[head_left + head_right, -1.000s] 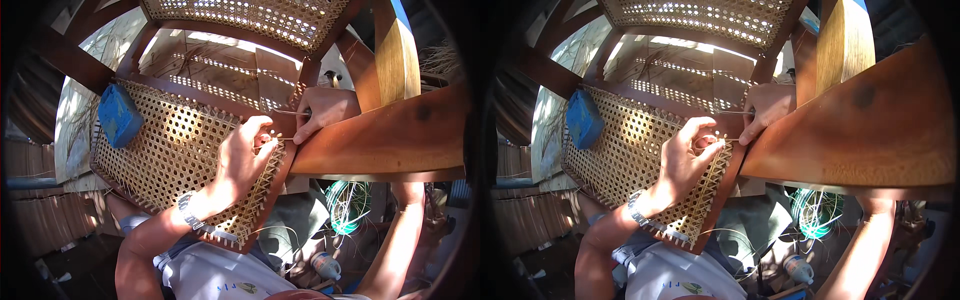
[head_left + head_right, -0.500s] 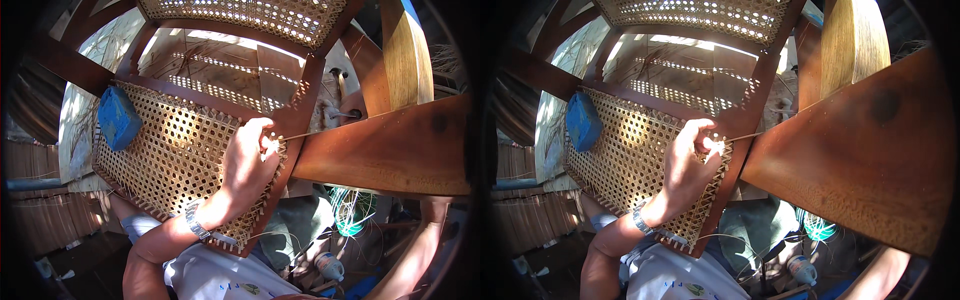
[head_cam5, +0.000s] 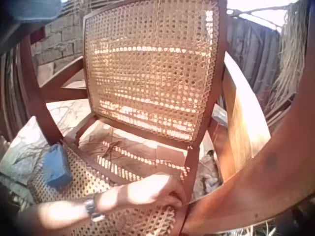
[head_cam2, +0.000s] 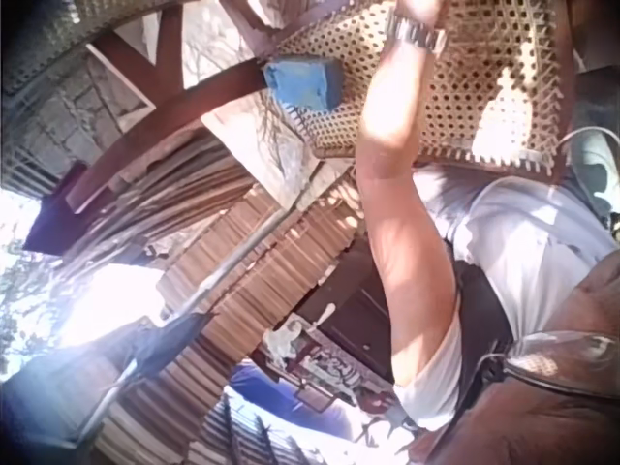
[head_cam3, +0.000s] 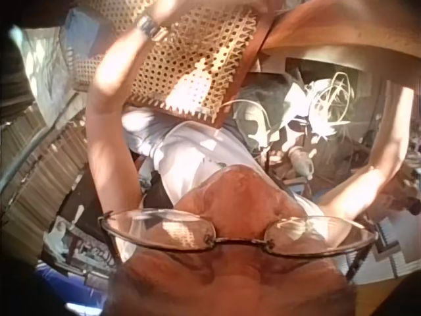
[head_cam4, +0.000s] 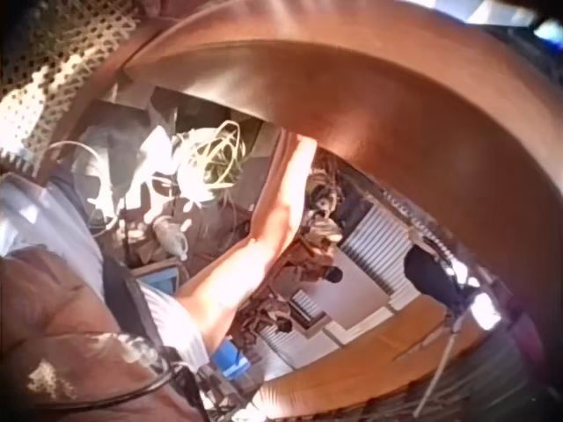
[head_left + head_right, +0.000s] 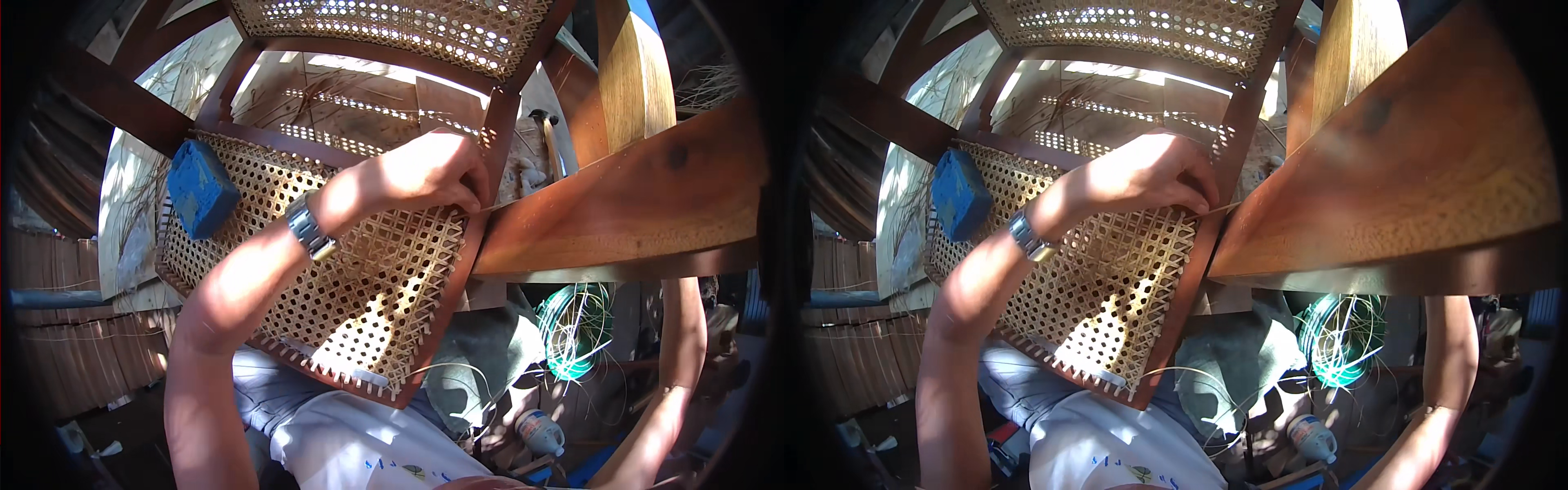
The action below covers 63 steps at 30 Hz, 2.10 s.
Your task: Weaving and securing cane material into a chair seat frame.
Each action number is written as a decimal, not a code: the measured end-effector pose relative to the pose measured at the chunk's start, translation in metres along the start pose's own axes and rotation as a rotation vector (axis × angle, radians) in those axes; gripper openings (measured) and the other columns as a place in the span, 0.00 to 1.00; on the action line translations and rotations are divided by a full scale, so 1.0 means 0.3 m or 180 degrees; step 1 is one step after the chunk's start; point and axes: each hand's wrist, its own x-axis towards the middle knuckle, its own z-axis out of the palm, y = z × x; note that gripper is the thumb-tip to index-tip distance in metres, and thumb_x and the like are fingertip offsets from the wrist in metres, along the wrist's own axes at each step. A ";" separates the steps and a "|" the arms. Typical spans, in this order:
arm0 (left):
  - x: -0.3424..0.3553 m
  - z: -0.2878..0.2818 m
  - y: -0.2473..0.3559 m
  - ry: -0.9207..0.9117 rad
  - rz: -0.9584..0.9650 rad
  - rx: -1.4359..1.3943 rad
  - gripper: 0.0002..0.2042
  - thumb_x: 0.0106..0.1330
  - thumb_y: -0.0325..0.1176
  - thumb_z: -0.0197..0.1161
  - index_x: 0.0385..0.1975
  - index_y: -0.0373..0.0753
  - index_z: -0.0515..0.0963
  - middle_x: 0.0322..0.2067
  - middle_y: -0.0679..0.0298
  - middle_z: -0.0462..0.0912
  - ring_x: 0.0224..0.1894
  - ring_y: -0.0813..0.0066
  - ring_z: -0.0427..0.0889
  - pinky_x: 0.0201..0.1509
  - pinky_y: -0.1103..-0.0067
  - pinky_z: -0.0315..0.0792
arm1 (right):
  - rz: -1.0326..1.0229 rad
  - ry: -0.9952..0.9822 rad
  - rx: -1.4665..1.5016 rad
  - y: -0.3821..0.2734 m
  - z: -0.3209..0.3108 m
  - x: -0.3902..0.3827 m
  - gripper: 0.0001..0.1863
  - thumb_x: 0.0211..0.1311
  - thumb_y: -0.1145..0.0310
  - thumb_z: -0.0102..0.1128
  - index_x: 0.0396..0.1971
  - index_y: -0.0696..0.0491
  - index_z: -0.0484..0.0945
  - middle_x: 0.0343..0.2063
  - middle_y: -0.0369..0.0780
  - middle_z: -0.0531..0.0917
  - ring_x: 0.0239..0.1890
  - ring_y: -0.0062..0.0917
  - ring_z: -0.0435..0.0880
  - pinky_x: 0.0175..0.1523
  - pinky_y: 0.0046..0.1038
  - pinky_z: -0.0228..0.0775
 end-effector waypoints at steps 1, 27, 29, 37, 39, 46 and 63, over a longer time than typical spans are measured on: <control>0.019 -0.007 -0.012 -0.0623 -0.0179 -0.0415 0.09 0.54 0.30 0.69 0.33 0.35 0.84 0.31 0.58 0.84 0.35 0.63 0.83 0.40 0.71 0.76 | 0.0083 0.0117 0.0154 0.018 -0.002 -0.013 0.08 0.58 0.64 0.66 0.30 0.54 0.83 0.23 0.38 0.83 0.27 0.23 0.81 0.31 0.27 0.69; 0.041 0.032 -0.032 -0.0829 -0.0439 -0.0167 0.13 0.58 0.39 0.69 0.36 0.36 0.84 0.30 0.60 0.87 0.31 0.71 0.84 0.38 0.74 0.76 | -0.0386 0.1161 -0.0026 0.237 0.239 0.064 0.16 0.61 0.61 0.64 0.32 0.61 0.83 0.24 0.39 0.85 0.24 0.19 0.83 0.37 0.22 0.74; 0.055 0.017 -0.032 -0.1117 -0.0631 -0.0274 0.15 0.58 0.41 0.69 0.38 0.36 0.84 0.29 0.63 0.86 0.30 0.74 0.83 0.37 0.75 0.76 | -0.0804 0.1291 -0.0553 0.271 0.245 0.128 0.16 0.61 0.60 0.64 0.35 0.61 0.82 0.26 0.39 0.85 0.27 0.21 0.82 0.36 0.24 0.73; 0.068 0.037 -0.061 -0.0933 -0.0307 -0.0340 0.13 0.56 0.39 0.70 0.38 0.41 0.85 0.31 0.64 0.87 0.32 0.74 0.84 0.39 0.76 0.75 | -0.0274 0.0826 -0.0720 0.282 0.160 0.167 0.21 0.60 0.53 0.63 0.38 0.58 0.79 0.28 0.39 0.83 0.30 0.25 0.78 0.34 0.29 0.68; 0.078 0.049 -0.076 -0.0950 -0.0224 -0.0253 0.13 0.56 0.40 0.70 0.39 0.42 0.85 0.31 0.64 0.88 0.32 0.73 0.84 0.39 0.76 0.76 | -0.0185 0.0905 -0.0468 0.286 0.146 0.130 0.21 0.60 0.51 0.62 0.37 0.57 0.79 0.27 0.39 0.81 0.28 0.24 0.77 0.32 0.28 0.66; 0.090 0.042 -0.090 -0.1093 -0.0421 -0.0487 0.16 0.54 0.42 0.70 0.40 0.43 0.85 0.32 0.64 0.88 0.34 0.72 0.84 0.41 0.74 0.76 | 0.0142 0.0979 0.0649 0.288 0.115 -0.049 0.24 0.61 0.45 0.59 0.34 0.54 0.76 0.21 0.37 0.77 0.21 0.21 0.72 0.24 0.24 0.59; 0.108 0.031 -0.106 -0.1601 -0.0313 -0.0905 0.17 0.55 0.43 0.70 0.38 0.36 0.84 0.33 0.62 0.87 0.36 0.71 0.84 0.43 0.74 0.74 | 0.0785 -0.0797 0.0935 -0.034 0.462 -0.783 0.15 0.51 0.65 0.69 0.29 0.61 0.77 0.20 0.37 0.79 0.20 0.18 0.78 0.26 0.22 0.69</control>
